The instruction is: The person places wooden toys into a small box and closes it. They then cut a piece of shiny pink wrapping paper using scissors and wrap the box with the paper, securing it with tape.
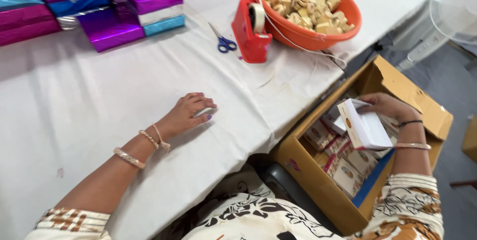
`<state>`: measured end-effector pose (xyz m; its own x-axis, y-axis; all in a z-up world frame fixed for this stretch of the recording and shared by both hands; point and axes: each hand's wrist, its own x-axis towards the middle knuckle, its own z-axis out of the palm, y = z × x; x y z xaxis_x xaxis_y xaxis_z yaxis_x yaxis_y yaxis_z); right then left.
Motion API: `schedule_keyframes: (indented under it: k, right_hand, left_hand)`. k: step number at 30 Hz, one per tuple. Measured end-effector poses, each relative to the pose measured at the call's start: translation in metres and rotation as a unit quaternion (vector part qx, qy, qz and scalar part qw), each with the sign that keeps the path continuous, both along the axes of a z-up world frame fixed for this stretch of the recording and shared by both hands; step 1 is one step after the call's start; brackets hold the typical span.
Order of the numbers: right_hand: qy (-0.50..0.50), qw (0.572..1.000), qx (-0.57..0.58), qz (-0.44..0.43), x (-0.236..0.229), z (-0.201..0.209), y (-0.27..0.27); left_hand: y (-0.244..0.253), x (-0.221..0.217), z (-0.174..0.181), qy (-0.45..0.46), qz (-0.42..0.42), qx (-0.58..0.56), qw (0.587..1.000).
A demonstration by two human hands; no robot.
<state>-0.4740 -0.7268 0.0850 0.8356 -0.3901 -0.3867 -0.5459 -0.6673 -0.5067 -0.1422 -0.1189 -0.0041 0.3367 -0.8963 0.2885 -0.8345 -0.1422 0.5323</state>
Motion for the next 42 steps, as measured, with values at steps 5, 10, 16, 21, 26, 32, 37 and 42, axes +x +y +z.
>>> schedule_keyframes:
  k: [5,10,16,21,26,32,37,42]
  right_hand:
    - [-0.169,0.96,-0.064,0.212,0.119,0.096,0.147]
    - [-0.318,0.819,-0.199,0.433,0.249,0.12,0.309]
    - [-0.396,0.799,-0.148,0.427,0.397,0.069,0.43]
    - [-0.44,0.813,-0.097,0.369,0.461,0.029,0.475]
    - [-0.52,0.786,0.021,0.333,0.459,0.013,0.486]
    - [-0.52,0.791,0.081,0.31,0.462,0.002,0.48]
    - [-0.518,0.788,0.138,0.303,0.466,-0.006,0.48]
    - [-0.539,0.772,0.093,0.325,0.461,-0.004,0.481]
  left_hand:
    - [0.004,-0.002,0.027,0.157,0.03,-0.047,0.986]
    - [0.017,0.008,0.057,0.361,-0.014,-0.195,0.912]
    - [0.049,0.071,0.047,0.405,0.104,-0.363,0.832]
    - [0.087,0.122,0.031,0.38,0.196,-0.454,0.781]
    - [0.099,0.132,0.023,0.379,0.22,-0.468,0.767]
    - [0.103,0.127,0.031,0.343,0.267,-0.433,0.79]
    - [0.106,0.123,0.037,0.326,0.213,-0.416,0.822]
    - [0.106,0.115,0.044,0.348,0.201,-0.421,0.813]
